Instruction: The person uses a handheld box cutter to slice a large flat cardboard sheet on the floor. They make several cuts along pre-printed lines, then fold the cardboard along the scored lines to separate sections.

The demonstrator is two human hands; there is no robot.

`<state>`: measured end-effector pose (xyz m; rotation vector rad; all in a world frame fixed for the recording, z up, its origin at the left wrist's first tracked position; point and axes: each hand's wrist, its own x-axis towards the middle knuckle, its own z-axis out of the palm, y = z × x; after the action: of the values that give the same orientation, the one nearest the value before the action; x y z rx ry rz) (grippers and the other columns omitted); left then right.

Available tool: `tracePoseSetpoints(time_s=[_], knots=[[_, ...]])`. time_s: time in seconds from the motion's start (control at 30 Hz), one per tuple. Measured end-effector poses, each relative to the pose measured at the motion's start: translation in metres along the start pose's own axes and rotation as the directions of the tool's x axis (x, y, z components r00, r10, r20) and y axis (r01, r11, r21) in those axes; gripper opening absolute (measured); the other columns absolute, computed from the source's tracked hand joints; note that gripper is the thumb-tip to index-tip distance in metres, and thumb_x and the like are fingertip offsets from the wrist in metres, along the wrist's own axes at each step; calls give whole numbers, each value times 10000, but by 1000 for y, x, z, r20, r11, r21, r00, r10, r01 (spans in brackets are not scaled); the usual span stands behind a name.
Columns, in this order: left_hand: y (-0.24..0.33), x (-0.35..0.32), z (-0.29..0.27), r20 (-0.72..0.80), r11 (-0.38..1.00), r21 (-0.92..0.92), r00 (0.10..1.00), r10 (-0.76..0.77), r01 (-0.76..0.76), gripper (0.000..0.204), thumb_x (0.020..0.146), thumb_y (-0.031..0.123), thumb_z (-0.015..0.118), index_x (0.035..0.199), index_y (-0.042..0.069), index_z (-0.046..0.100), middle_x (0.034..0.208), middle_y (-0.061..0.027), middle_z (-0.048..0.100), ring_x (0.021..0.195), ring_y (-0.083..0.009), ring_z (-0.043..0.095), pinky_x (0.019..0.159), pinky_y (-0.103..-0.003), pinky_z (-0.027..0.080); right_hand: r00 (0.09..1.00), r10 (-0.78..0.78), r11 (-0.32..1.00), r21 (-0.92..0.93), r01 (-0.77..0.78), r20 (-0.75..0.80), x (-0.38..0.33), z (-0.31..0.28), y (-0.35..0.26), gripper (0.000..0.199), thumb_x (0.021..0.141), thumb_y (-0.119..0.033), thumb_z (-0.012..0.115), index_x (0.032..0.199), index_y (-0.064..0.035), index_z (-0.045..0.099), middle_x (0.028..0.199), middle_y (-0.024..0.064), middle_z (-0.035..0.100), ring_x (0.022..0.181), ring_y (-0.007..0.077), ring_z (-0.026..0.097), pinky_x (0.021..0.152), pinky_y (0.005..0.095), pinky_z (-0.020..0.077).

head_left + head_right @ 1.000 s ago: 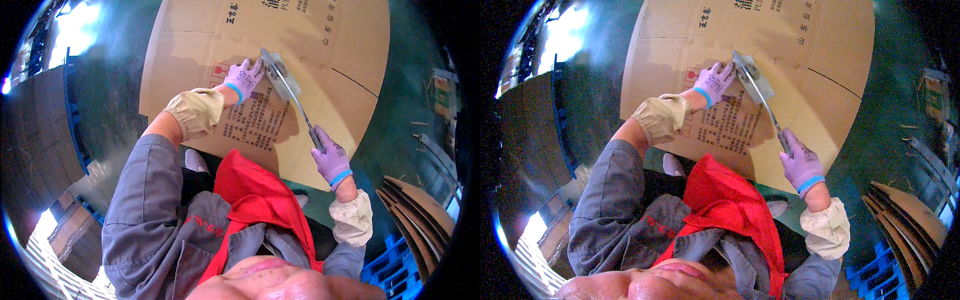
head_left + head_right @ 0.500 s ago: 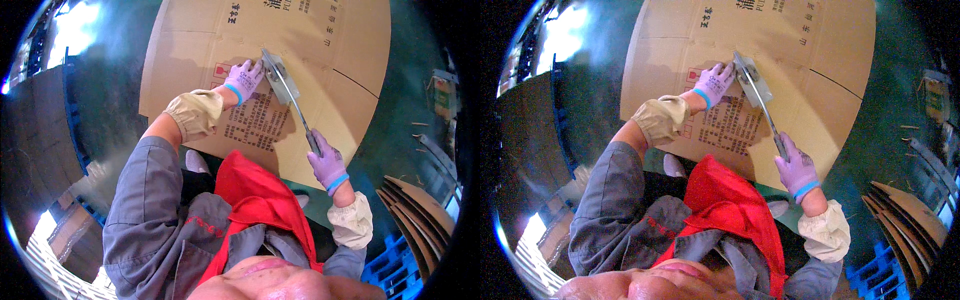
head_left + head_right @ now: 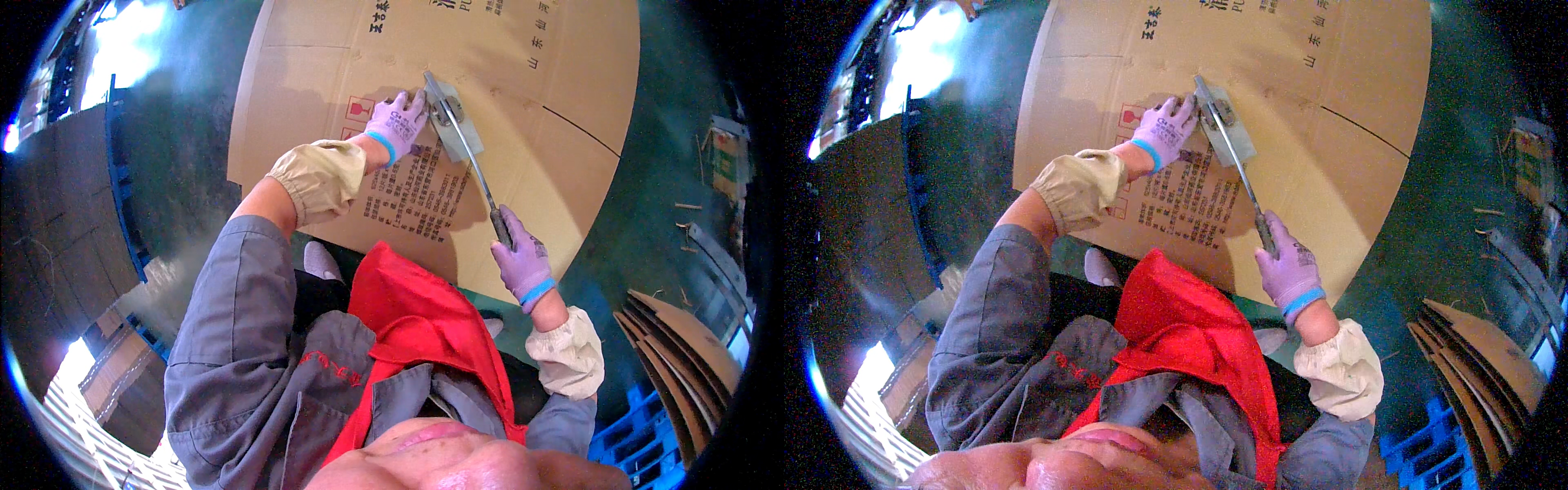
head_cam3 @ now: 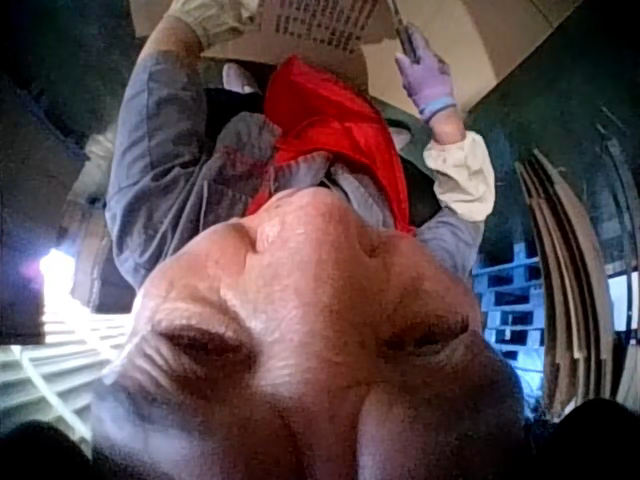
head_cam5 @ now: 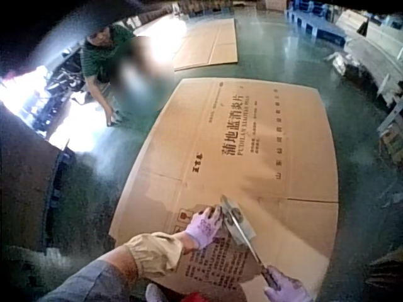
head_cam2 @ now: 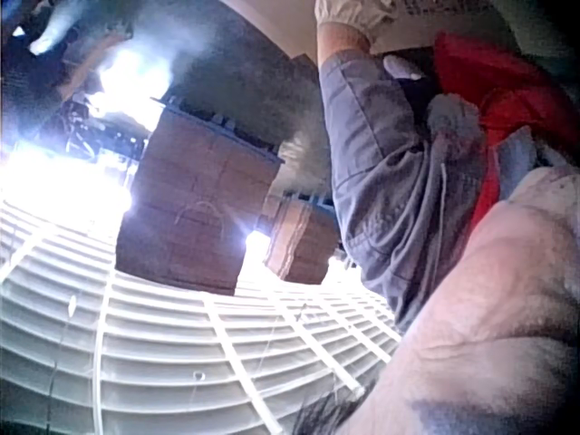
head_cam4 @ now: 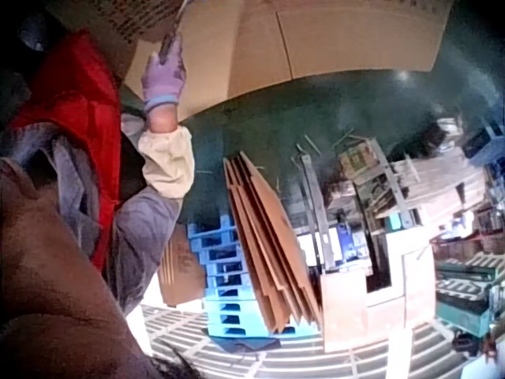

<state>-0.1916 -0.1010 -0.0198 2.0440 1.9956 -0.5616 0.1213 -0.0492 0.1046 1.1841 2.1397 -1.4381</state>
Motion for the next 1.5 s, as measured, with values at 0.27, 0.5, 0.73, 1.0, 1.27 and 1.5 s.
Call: tracePoseSetpoints(time_s=[0.27, 0.5, 0.73, 1.0, 1.27, 1.5], knots=[[0, 4, -5, 65, 999, -47, 998, 10, -7, 683, 762, 333, 716, 1358, 89, 490, 1509, -160, 297, 1289, -389, 411, 906, -478, 500, 999, -25, 999, 33, 27, -39, 2, 11, 8, 609, 846, -174, 594, 1417, -148, 385, 1180, 239, 606, 1026, 415, 606, 862, 479, 497], [4, 3, -18, 74, 999, -52, 997, 2, 2, 755, 744, 461, 742, 1347, 79, 496, 1500, -160, 306, 1274, -380, 411, 902, -476, 501, 979, -151, 988, 21, 155, -134, 6, 32, 40, 598, 864, -167, 562, 1430, -158, 369, 1209, 224, 598, 1034, 407, 607, 874, 472, 503], [7, 2, -19, 119, 1000, -29, 993, -6, 10, 817, 735, 498, 738, 1368, 57, 469, 1506, -157, 300, 1293, -373, 395, 922, -474, 490, 992, -94, 986, -146, 81, -86, 17, 55, 67, 659, 881, -179, 561, 1476, -161, 279, 1226, 215, 595, 1028, 391, 619, 861, 472, 512], [0, 2, -14, 122, 999, -41, 992, -15, 20, 842, 753, 500, 716, 1424, 92, 414, 1537, -129, 266, 1309, -349, 393, 899, -478, 498, 997, -72, 980, -186, 66, -27, 5, 26, 25, 643, 878, -195, 582, 1451, -128, 297, 1181, 227, 613, 1029, 416, 605, 877, 481, 493], [-1, 9, 18, -10, 996, 55, 998, -62, 63, 711, 793, 415, 711, 1389, 122, 457, 1526, -97, 288, 1292, -306, 420, 865, -444, 518, 999, -20, 979, -204, 27, 38, 11, -18, -16, 596, 861, -193, 601, 1399, -89, 368, 1087, 263, 631, 986, 418, 618, 839, 494, 494], [-6, 0, -15, 104, 994, -99, 994, -27, 38, 826, 739, 328, 756, 1449, 146, 377, 1509, -85, 306, 1299, -319, 414, 881, -445, 530, 913, 350, 935, -9, -356, 209, 12, -55, -73, 554, 873, -225, 578, 1387, -126, 397, 1008, 263, 647, 934, 433, 622, 821, 508, 493]])
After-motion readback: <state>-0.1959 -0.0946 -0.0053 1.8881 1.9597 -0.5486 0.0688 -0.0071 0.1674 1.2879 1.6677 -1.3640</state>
